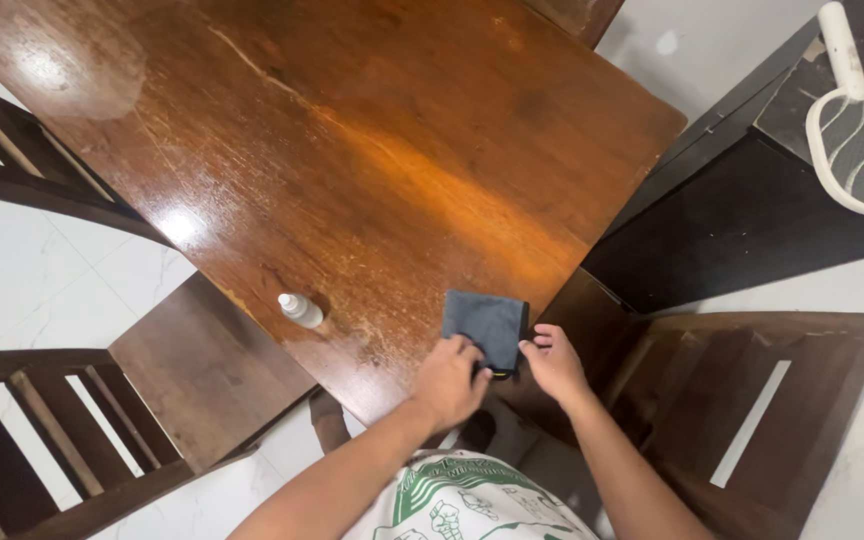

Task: The person cleans a wooden dining table and chairs using a spray bottle and a cloth. They spray the surfaces and wipe them down, moving between the table and chairs to clean different parts.

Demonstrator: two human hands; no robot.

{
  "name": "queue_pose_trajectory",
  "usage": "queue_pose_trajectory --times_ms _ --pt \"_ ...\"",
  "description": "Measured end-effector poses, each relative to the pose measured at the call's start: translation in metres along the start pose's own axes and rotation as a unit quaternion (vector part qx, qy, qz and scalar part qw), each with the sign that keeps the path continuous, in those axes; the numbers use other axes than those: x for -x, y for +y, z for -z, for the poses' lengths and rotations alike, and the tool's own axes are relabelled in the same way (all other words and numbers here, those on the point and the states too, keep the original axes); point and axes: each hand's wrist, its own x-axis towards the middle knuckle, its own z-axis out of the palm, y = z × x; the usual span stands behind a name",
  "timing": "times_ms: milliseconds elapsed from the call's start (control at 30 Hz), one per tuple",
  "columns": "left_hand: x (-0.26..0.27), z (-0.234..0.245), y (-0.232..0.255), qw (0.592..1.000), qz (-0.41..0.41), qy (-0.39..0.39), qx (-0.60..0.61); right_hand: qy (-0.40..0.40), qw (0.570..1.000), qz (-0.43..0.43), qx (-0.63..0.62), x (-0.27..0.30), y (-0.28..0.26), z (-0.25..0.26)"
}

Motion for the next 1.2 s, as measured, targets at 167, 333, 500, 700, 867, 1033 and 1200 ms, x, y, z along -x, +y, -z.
queue_pose_trajectory --times_ms 167,333,500,700,867,1033,1200 --pt "-0.006 -0.025 -0.027 0.982 0.098 0.151 0.049 -0.047 0.971 -0.116 -0.204 -0.001 -0.002 -0.020" --pt "-0.026 -0.045 -0.055 0.954 0.226 0.152 0.123 -0.014 0.993 -0.096 -0.072 -0.001 -0.011 -0.027" --pt "-0.022 -0.054 -0.059 0.901 0.348 0.062 0.251 -0.079 0.979 -0.101 -0.160 0.003 -0.009 -0.013" --pt "0.014 -0.061 -0.054 0.778 0.323 0.077 0.534 -0.306 0.830 -0.189 -0.426 0.028 -0.035 0.009" --pt "0.062 -0.003 -0.028 0.673 0.297 0.093 0.671 -0.392 0.755 -0.260 -0.456 0.066 -0.098 0.005" --pt "0.105 0.040 -0.034 0.743 0.243 0.174 0.598 -0.410 0.796 -0.163 -0.414 0.097 -0.135 -0.033" --pt "0.143 0.079 -0.033 0.886 0.168 0.318 0.294 -0.361 0.836 -0.092 -0.404 0.134 -0.159 -0.087"
